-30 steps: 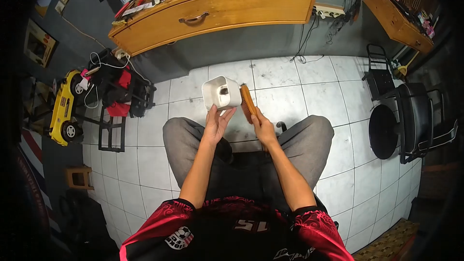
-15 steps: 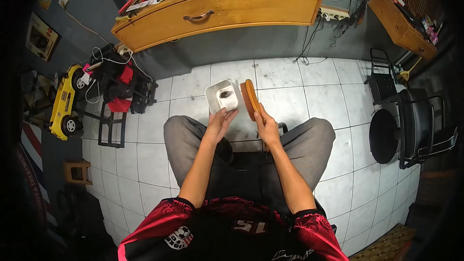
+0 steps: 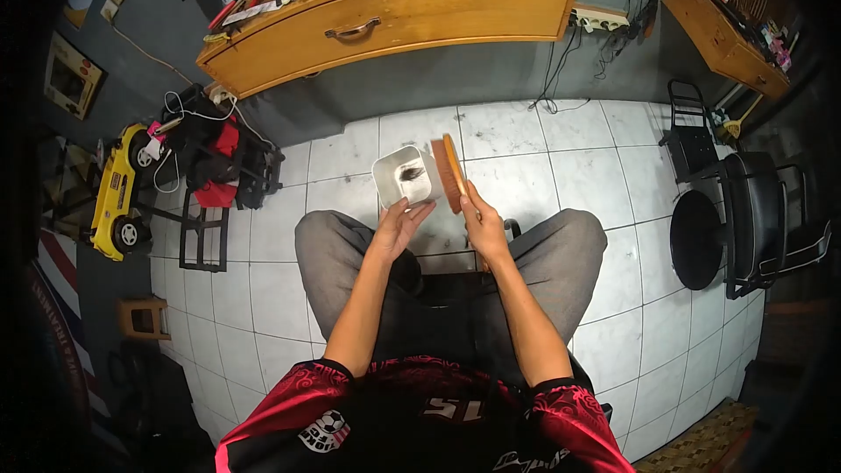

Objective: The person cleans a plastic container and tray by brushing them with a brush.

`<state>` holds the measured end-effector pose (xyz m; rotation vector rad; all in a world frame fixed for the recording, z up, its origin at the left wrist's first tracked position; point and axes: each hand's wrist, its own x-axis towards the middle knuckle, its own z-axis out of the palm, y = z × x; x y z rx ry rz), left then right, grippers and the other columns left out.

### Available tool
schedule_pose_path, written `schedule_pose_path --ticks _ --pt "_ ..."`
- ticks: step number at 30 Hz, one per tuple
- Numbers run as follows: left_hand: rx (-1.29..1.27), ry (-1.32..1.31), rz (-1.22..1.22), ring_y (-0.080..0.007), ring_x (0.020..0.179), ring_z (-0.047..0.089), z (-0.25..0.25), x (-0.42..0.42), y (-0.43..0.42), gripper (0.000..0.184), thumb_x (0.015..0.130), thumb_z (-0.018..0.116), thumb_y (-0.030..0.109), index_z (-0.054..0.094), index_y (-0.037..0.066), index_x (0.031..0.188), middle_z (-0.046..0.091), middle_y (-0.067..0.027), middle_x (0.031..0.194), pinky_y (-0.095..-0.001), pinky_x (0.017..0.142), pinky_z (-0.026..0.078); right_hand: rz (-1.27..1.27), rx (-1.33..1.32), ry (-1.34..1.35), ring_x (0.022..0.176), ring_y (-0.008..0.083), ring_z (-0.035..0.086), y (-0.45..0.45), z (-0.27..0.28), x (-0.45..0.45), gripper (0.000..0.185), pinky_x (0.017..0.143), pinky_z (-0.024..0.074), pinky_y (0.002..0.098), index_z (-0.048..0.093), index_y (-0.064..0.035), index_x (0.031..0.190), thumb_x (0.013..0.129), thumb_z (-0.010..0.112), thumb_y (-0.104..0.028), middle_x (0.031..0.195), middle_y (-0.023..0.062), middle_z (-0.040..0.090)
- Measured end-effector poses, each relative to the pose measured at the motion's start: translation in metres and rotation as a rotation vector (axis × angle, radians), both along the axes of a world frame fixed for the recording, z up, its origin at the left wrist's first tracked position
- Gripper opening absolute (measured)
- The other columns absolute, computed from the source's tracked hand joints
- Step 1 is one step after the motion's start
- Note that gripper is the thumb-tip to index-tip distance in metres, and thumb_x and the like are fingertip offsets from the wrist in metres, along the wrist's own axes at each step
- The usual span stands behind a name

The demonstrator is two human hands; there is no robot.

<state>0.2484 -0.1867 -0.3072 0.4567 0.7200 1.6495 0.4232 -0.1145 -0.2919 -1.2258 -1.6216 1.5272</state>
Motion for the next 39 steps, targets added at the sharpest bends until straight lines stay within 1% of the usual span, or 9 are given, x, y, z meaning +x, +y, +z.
schedule_pose_path --ticks 4,9,12,17,24,29,35,38,39 --pt "0.022 -0.08 -0.033 -0.0337 0.124 0.047 0.013 0.004 0.0 0.061 0.093 0.058 0.015 0.023 0.006 0.142 0.041 -0.0185 0.138 -0.051 0.109 0.037 -0.093 -0.203 -0.028 0.046 0.0037 0.036 -0.005 0.014 0.002 0.056 0.041 0.0331 0.0202 0.045 -0.0062 0.139 0.095 0.057 -0.038 0.066 -0.0009 0.053" --pt "-0.205 0.653 -0.104 -0.0303 0.124 0.044 0.003 0.017 0.0 0.076 0.095 0.056 0.013 -0.002 0.024 0.142 0.032 -0.0151 0.138 -0.0487 0.104 0.041 -0.102 -0.374 0.272 0.04 0.0044 0.035 -0.005 0.023 -0.002 0.048 0.035 0.0294 0.0206 0.047 -0.0031 0.114 0.093 0.058 -0.045 0.084 0.0043 0.054" --pt "-0.333 0.615 -0.199 -0.026 0.123 0.044 0.004 0.019 0.003 0.084 0.093 0.059 0.012 -0.01 0.014 0.141 0.032 -0.0158 0.139 -0.0411 0.098 0.045 -0.111 -0.333 0.264 0.04 0.0043 0.033 -0.002 0.02 0.002 0.047 0.035 0.0275 0.0197 0.047 -0.0049 0.116 0.095 0.055 -0.046 0.091 0.0026 0.051" --pt "-0.424 0.3 -0.136 -0.0215 0.111 0.051 0.003 -0.007 -0.004 0.039 0.098 0.052 0.034 0.043 0.01 0.128 0.052 -0.0094 0.117 -0.0373 0.089 0.049 -0.115 -0.339 0.258 0.04 0.0053 0.034 0.005 0.028 0.011 0.049 0.036 0.0292 0.0218 0.048 -0.0052 0.118 0.096 0.052 -0.048 0.083 0.0015 0.051" --pt "-0.324 0.253 -0.216 -0.0262 0.116 0.051 0.013 -0.003 -0.007 0.066 0.095 0.059 0.025 0.023 0.014 0.149 0.048 -0.0133 0.128 -0.043 0.096 0.048 -0.309 -0.192 0.153 0.039 0.0055 0.037 0.011 0.002 0.005 0.045 0.036 0.0315 0.022 0.054 -0.0062 0.118 0.101 0.04 -0.045 0.068 0.0005 0.049" --pt "-0.298 0.193 0.036 -0.0312 0.119 0.048 0.021 -0.006 0.001 0.071 0.095 0.041 0.025 0.003 0.021 0.154 0.037 -0.0159 0.14 -0.0442 0.099 0.045 -0.251 -0.307 0.263 0.04 0.0051 0.033 0.012 0.019 0.014 0.042 0.034 0.0284 0.0216 0.049 -0.0102 0.129 0.103 0.035 -0.04 0.069 0.0008 0.046" --pt "-0.246 0.219 0.08 -0.0328 0.12 0.048 0.012 -0.008 0.002 0.07 0.094 0.04 0.03 0.004 0.019 0.154 0.038 -0.0168 0.14 -0.0448 0.099 0.044 -0.063 -0.142 0.451 0.043 0.003 0.031 -0.004 0.045 0.008 0.05 0.036 0.0301 0.0195 0.023 -0.0201 0.152 0.104 0.036 -0.031 0.064 -0.0033 0.04" --pt "-0.203 0.233 0.117 -0.0295 0.122 0.047 0.022 -0.002 0.001 0.065 0.092 0.048 0.041 0.027 0.011 0.144 0.044 -0.0141 0.135 -0.0468 0.102 0.042 0.097 -0.156 0.322 0.046 0.0029 0.033 -0.007 0.044 0.007 0.049 0.039 0.0309 0.0188 0.028 -0.0195 0.15 0.104 0.039 -0.028 0.063 -0.0039 0.039" --pt "-0.205 0.231 0.114 -0.0295 0.122 0.047 0.016 -0.005 -0.001 0.065 0.092 0.048 0.041 0.027 0.011 0.144 0.044 -0.0141 0.135 -0.0468 0.102 0.042 0.136 -0.052 0.171 0.054 0.0079 0.045 -0.005 0.036 0.006 0.047 0.051 0.0429 0.0225 0.035 -0.0181 0.148 0.102 0.044 -0.028 0.067 -0.0002 0.048"
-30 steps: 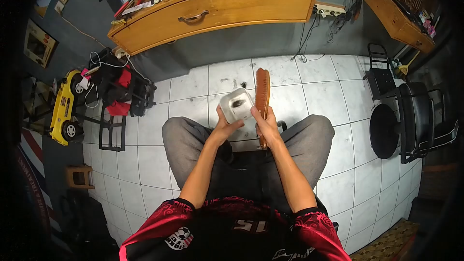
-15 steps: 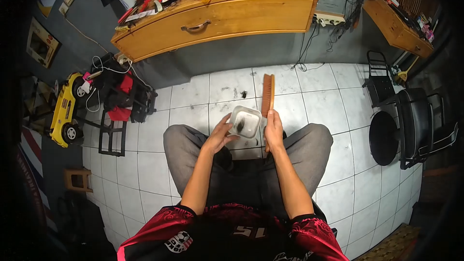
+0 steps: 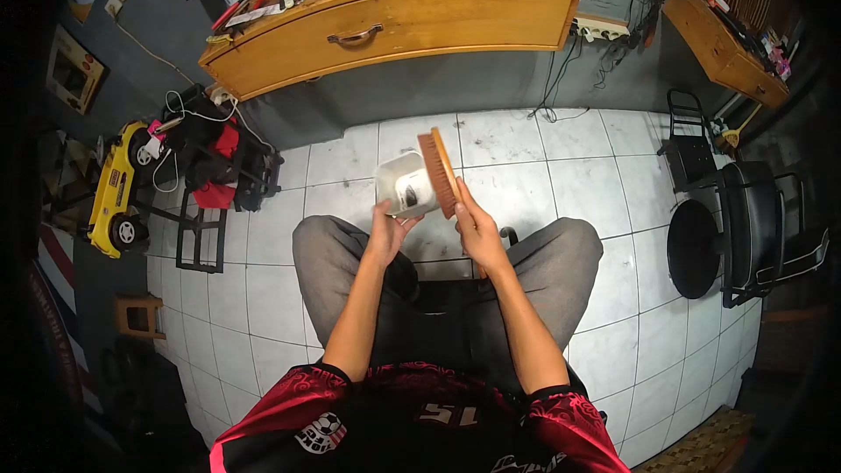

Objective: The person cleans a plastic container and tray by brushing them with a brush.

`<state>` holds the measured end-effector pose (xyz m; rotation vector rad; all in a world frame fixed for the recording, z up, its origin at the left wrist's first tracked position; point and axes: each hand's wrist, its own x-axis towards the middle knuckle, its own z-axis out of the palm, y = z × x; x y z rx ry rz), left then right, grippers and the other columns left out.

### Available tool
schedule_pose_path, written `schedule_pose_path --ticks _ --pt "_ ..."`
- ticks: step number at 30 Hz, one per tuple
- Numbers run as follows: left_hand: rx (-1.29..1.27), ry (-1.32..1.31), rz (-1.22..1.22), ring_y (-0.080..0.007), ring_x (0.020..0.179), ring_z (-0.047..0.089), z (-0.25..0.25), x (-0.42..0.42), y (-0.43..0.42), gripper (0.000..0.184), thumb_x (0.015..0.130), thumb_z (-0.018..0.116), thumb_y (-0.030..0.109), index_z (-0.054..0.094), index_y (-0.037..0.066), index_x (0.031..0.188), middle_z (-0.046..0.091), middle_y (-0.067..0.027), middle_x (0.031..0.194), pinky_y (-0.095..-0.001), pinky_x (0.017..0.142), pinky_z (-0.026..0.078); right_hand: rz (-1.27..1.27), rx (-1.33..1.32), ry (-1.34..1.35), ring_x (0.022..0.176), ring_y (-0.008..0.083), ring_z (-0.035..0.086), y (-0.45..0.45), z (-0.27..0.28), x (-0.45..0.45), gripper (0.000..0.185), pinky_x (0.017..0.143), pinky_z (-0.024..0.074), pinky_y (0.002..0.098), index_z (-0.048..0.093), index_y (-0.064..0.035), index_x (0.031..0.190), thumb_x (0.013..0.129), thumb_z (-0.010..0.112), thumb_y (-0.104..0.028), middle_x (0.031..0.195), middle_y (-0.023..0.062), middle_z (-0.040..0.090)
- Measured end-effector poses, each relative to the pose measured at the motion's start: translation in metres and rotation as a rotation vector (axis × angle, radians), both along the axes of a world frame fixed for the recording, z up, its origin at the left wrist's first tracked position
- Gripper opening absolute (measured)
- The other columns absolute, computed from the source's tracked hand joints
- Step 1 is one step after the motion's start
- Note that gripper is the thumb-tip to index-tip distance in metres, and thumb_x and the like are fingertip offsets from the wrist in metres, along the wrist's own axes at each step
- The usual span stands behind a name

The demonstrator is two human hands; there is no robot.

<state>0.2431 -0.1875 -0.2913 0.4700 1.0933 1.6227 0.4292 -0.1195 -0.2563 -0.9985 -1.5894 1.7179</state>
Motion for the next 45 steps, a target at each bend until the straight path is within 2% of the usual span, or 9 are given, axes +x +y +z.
schedule_pose_path --ticks 5,13,19,21,25,30,37,39,45 --pt "0.197 -0.286 -0.016 -0.0308 0.122 0.048 -0.01 -0.013 -0.003 0.062 0.091 0.048 0.037 0.027 0.015 0.145 0.04 -0.014 0.141 -0.0486 0.102 0.042 -0.071 0.209 -0.344 0.08 0.0218 0.06 0.004 -0.038 0.002 0.047 0.084 0.0484 0.0325 0.041 -0.0177 0.144 0.1 0.048 -0.034 0.085 0.0097 0.063" --pt "-0.004 -0.055 0.011 -0.0285 0.122 0.048 0.015 -0.001 0.0 0.071 0.094 0.046 0.024 0.007 0.019 0.154 0.039 -0.0143 0.14 -0.0477 0.098 0.046 -0.095 -0.135 0.315 0.043 0.0021 0.026 -0.003 0.014 -0.001 0.049 0.036 0.0287 0.0194 0.025 -0.0174 0.151 0.104 0.039 -0.026 0.06 -0.006 0.029" --pt "-0.022 -0.008 -0.009 -0.0289 0.123 0.047 0.001 -0.002 0.001 0.069 0.094 0.045 0.026 0.011 0.016 0.153 0.041 -0.0151 0.139 -0.0496 0.102 0.043 0.013 -0.163 0.089 0.051 0.0047 0.035 -0.001 0.003 0.001 0.048 0.046 0.0353 0.0212 0.033 -0.0187 0.148 0.102 0.044 -0.028 0.063 -0.0042 0.039" --pt "0.084 -0.343 0.006 -0.0293 0.124 0.047 -0.019 -0.011 0.001 0.063 0.093 0.046 0.029 0.02 0.015 0.149 0.041 -0.015 0.138 -0.0506 0.103 0.041 -0.033 0.211 -0.136 0.056 0.0066 0.04 0.008 -0.027 0.002 0.048 0.054 0.0395 0.0228 0.036 -0.0203 0.147 0.102 0.046 -0.031 0.064 -0.0023 0.044" --pt "0.12 -0.206 0.043 -0.0299 0.123 0.047 0.002 -0.005 0.0 0.062 0.094 0.046 0.031 0.022 0.015 0.148 0.042 -0.0146 0.138 -0.0499 0.102 0.042 -0.113 0.28 -0.149 0.047 0.0038 0.033 0.01 -0.049 0.001 0.046 0.04 0.0309 0.0212 0.039 -0.0207 0.146 0.101 0.047 -0.031 0.064 -0.0041 0.044" --pt "0.0 -0.046 0.013 -0.0298 0.124 0.047 0.012 0.003 0.001 0.066 0.095 0.046 0.03 0.013 0.017 0.152 0.041 -0.0147 0.139 -0.0484 0.101 0.044 -0.078 -0.232 0.115 0.049 0.0045 0.036 0.004 0.013 0.005 0.049 0.043 0.0353 0.0208 0.032 -0.022 0.149 0.103 0.043 -0.031 0.063 -0.0033 0.04" --pt "0.092 -0.222 0.022 -0.032 0.126 0.045 -0.003 -0.005 0.0 0.067 0.091 0.052 0.04 0.027 0.005 0.143 0.041 -0.0157 0.139 -0.0507 0.105 0.04 0.043 -0.16 0.055 0.048 0.0044 0.036 0.004 -0.011 0.003 0.048 0.043 0.0352 0.0207 0.032 -0.0217 0.149 0.103 0.043 -0.029 0.063 -0.0037 0.04" --pt "0.118 -0.233 0.023 -0.032 0.126 0.045 0.001 -0.007 -0.002 0.069 0.091 0.052 0.042 0.027 0.002 0.142 0.041 -0.016 0.139 -0.0507 0.105 0.04 -0.017 0.29 -0.233 0.052 0.0046 0.035 0.007 -0.042 0.002 0.048 0.045 0.0336 0.021 0.034 -0.0219 0.148 0.102 0.044 -0.032 0.064 -0.0036 0.039" --pt "0.083 -0.124 0.03 -0.0321 0.127 0.045 0.014 0.002 0.0 0.069 0.091 0.052 0.043 0.026 0.006 0.143 0.04 -0.0156 0.14 -0.0516 0.105 0.04 -0.117 0.106 -0.068 0.053 0.0044 0.035 0.001 -0.024 -0.003 0.048 0.046 0.0338 0.0215 0.036 -0.021 0.147 0.102 0.045 -0.032 0.065 -0.0042 0.039"
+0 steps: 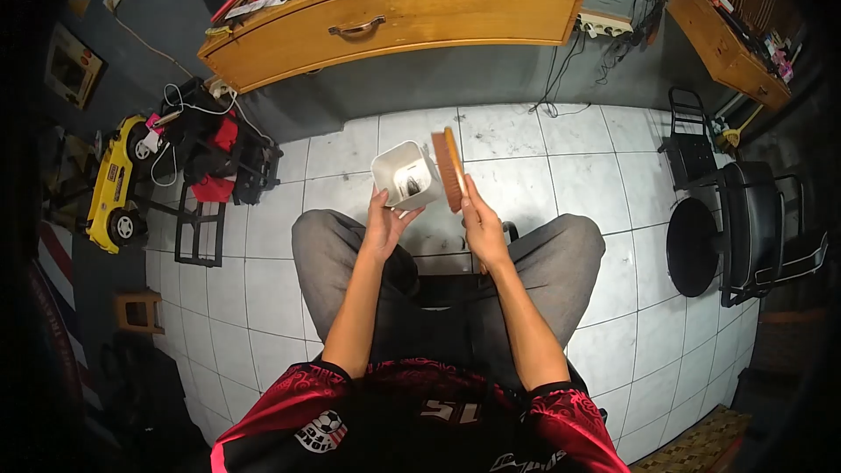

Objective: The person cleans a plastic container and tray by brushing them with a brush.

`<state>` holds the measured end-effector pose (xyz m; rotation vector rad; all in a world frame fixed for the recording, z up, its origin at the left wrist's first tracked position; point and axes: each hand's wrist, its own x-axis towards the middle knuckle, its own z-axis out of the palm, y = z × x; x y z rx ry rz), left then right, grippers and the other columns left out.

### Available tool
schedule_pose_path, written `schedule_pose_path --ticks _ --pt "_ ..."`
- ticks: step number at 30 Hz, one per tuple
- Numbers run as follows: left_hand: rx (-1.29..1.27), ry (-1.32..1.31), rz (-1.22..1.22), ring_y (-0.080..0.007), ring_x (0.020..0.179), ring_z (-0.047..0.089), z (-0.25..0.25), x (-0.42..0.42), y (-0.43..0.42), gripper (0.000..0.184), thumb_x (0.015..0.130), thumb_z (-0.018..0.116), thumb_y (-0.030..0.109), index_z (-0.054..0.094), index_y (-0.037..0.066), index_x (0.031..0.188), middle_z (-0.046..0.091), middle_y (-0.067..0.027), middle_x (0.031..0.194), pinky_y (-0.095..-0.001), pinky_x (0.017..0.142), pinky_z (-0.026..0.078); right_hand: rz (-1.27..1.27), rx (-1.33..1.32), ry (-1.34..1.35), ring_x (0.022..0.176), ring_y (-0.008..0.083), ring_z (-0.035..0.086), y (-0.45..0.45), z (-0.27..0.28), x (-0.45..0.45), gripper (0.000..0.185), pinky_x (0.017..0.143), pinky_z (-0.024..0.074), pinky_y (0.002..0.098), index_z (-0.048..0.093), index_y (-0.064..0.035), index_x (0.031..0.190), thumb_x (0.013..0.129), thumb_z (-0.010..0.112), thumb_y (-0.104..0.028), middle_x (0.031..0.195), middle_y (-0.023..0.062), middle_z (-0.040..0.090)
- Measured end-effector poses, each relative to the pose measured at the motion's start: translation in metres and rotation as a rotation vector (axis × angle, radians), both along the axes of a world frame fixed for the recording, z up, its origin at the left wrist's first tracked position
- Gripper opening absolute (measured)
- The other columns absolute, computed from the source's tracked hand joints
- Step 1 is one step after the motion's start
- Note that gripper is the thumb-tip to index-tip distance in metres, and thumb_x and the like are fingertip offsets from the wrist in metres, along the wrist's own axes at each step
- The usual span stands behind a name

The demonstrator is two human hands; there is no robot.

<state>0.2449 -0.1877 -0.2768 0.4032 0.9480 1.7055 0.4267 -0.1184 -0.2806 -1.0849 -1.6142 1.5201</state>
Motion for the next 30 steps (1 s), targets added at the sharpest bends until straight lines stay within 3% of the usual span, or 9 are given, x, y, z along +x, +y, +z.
schedule_pose_path --ticks 3,7,9,12,16,18,21,24,30 --pt "-0.05 0.062 -0.016 -0.0317 0.125 0.046 0.0 0.0 0.0 0.065 0.093 0.05 0.039 0.023 0.014 0.146 0.04 -0.0143 0.14 -0.0511 0.103 0.041 0.03 -0.315 0.227 0.058 0.0056 0.042 -0.003 0.04 0.004 0.046 0.055 0.0388 0.022 0.039 -0.0162 0.146 0.102 0.046 -0.027 0.067 -0.0025 0.046" --pt "-0.008 -0.072 -0.017 -0.0318 0.123 0.048 -0.009 -0.003 0.001 0.061 0.094 0.047 0.036 0.021 0.019 0.147 0.039 -0.0136 0.141 -0.0505 0.101 0.043 0.11 -0.274 0.184 0.057 0.0049 0.042 -0.004 0.03 0.005 0.047 0.054 0.0385 0.0217 0.036 -0.0172 0.147 0.102 0.046 -0.027 0.065 -0.003 0.045" --pt "0.014 -0.046 0.005 -0.0326 0.125 0.046 -0.003 -0.003 -0.002 0.062 0.093 0.049 0.039 0.024 0.018 0.145 0.039 -0.0138 0.141 -0.0512 0.103 0.041 0.115 -0.086 -0.061 0.047 0.004 0.032 0.0 0.004 0.005 0.051 0.04 0.0313 0.0222 0.028 -0.0222 0.15 0.102 0.043 -0.032 0.063 -0.0045 0.038" --pt "0.001 -0.024 0.038 -0.0336 0.127 0.045 0.003 -0.001 -0.001 0.065 0.091 0.052 0.046 0.026 0.016 0.142 0.038 -0.0145 0.141 -0.0512 0.105 0.038 0.043 0.21 -0.236 0.047 0.0041 0.031 0.005 -0.037 0.003 0.052 0.04 0.0311 0.0223 0.027 -0.0197 0.151 0.102 0.042 -0.034 0.063 -0.0043 0.037" --pt "-0.102 -0.086 0.036 -0.0333 0.131 0.04 -0.018 -0.006 0.003 0.07 0.09 0.052 0.055 0.025 0.015 0.14 0.037 -0.015 0.141 -0.0486 0.107 0.037 -0.06 -0.065 -0.185 0.046 0.0044 0.033 -0.002 -0.009 -0.001 0.052 0.041 0.0329 0.0219 0.028 -0.0153 0.15 0.103 0.04 -0.033 0.063 -0.0039 0.039" --pt "-0.138 -0.12 0.119 -0.0323 0.127 0.043 -0.025 -0.003 0.005 0.065 0.091 0.054 0.052 0.025 0.015 0.135 0.037 -0.014 0.138 -0.0486 0.103 0.038 -0.066 -0.214 0.142 0.054 0.0083 0.049 -0.008 0.01 -0.003 0.052 0.053 0.0411 0.0243 0.028 -0.006 0.148 0.104 0.037 -0.03 0.065 0.0021 0.051" --pt "-0.241 -0.139 0.228 -0.0286 0.12 0.046 -0.02 0.011 0.01 0.065 0.091 0.053 0.054 0.027 0.012 0.133 0.039 -0.0123 0.133 -0.0448 0.1 0.04 0.048 -0.117 0.238 0.053 0.009 0.047 -0.021 0.026 -0.008 0.051 0.052 0.0409 0.0255 0.028 -0.004 0.148 0.104 0.036 -0.027 0.065 0.0032 0.051" --pt "-0.242 -0.103 0.197 -0.025 0.114 0.046 -0.021 0.012 0.006 0.069 0.09 0.051 0.057 0.032 0.008 0.135 0.041 -0.0112 0.13 -0.039 0.098 0.041 0.127 -0.012 0.008 0.053 0.008 0.044 -0.029 0.015 -0.015 0.048 0.052 0.0402 0.0257 0.029 -0.0056 0.148 0.103 0.036 -0.023 0.065 0.002 0.049" --pt "-0.1 -0.195 0.157 -0.0246 0.113 0.047 -0.022 0.006 0.004 0.067 0.09 0.053 0.052 0.031 0.008 0.136 0.041 -0.01 0.13 -0.035 0.095 0.043 0.063 -0.008 -0.018 0.05 0.0087 0.044 -0.023 -0.001 -0.017 0.046 0.049 0.041 0.0273 0.036 -0.0072 0.145 0.102 0.041 -0.024 0.064 0.001 0.049"
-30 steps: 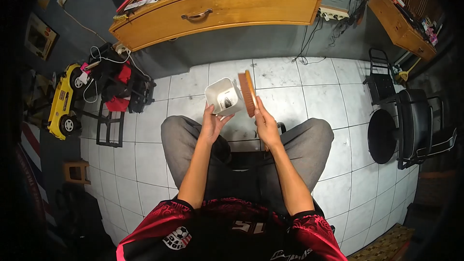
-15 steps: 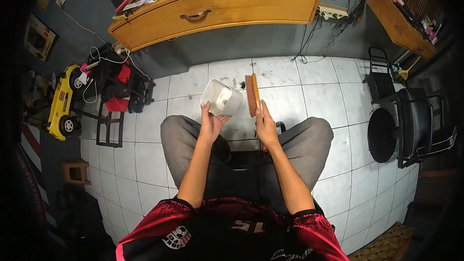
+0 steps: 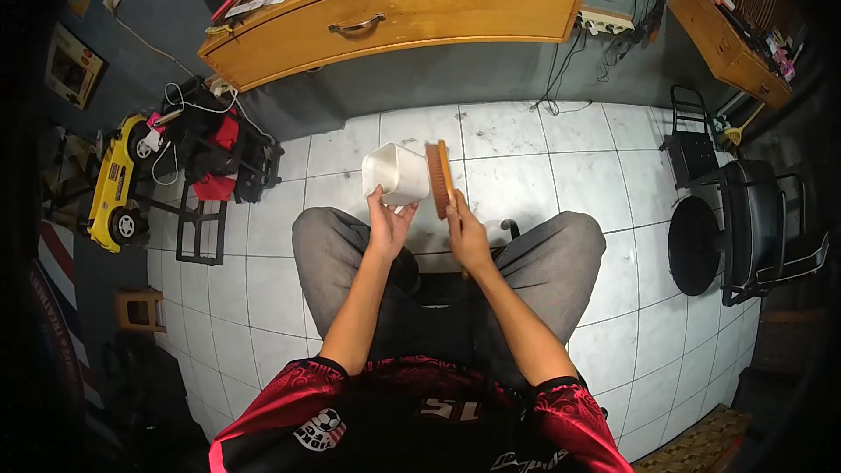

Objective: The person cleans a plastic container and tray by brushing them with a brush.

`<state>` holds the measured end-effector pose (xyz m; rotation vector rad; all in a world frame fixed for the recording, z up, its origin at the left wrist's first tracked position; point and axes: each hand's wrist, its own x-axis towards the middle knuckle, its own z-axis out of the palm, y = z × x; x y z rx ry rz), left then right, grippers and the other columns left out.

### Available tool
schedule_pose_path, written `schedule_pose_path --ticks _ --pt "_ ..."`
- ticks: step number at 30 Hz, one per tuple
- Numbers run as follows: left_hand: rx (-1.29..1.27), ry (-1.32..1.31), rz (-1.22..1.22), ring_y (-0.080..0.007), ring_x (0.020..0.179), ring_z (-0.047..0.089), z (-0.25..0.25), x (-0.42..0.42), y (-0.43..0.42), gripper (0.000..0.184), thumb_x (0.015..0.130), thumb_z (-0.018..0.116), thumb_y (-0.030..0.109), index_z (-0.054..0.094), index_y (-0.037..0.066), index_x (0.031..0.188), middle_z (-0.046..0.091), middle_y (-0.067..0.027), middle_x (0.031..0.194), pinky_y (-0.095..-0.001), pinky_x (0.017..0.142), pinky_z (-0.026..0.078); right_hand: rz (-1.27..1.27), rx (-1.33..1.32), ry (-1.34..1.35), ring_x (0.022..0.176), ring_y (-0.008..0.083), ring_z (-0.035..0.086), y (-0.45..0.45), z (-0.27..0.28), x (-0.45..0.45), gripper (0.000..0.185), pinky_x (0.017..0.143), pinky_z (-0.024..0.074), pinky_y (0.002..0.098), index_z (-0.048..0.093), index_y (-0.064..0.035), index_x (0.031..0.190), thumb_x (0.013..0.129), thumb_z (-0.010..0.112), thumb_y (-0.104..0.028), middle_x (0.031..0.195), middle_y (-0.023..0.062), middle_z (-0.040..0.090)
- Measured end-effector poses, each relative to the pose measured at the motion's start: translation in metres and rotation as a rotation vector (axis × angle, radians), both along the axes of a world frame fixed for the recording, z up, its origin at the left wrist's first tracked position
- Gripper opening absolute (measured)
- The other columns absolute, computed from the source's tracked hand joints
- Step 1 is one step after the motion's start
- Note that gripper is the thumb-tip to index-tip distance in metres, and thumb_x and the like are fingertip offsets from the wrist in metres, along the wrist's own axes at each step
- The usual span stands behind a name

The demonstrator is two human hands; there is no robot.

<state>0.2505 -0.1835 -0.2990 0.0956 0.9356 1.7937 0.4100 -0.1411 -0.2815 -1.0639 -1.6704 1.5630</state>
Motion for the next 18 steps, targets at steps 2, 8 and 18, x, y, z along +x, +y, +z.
schedule_pose_path --ticks 2,8,18 --pt "0.045 -0.039 0.02 -0.0242 0.111 0.049 0.008 -0.001 0.001 0.062 0.091 0.054 0.05 0.035 0.008 0.132 0.043 -0.0112 0.127 -0.0367 0.094 0.044 -0.041 -0.088 -0.198 0.049 0.0081 0.044 0.008 -0.012 0.006 0.047 0.046 0.0406 0.0272 0.038 -0.0071 0.144 0.102 0.042 -0.027 0.064 0.0016 0.048" --pt "-0.061 0.26 -0.021 -0.0295 0.118 0.05 0.017 0.01 0.002 0.056 0.096 0.054 0.03 0.021 0.014 0.139 0.041 -0.0158 0.131 -0.0411 0.099 0.047 -0.077 -0.009 0.081 0.05 0.0057 0.041 0.004 0.006 0.003 0.049 0.046 0.038 0.0238 0.036 -0.0106 0.146 0.102 0.043 -0.029 0.065 -0.0026 0.045" --pt "0.137 0.056 -0.038 -0.0301 0.118 0.051 0.006 0.002 0.0 0.059 0.096 0.056 0.028 0.02 0.014 0.139 0.041 -0.0151 0.133 -0.0415 0.099 0.046 -0.14 -0.169 -0.048 0.043 0.0081 0.042 0.015 -0.017 0.006 0.048 0.04 0.036 0.0237 0.048 -0.0015 0.127 0.099 0.049 -0.04 0.061 -0.0007 0.043"
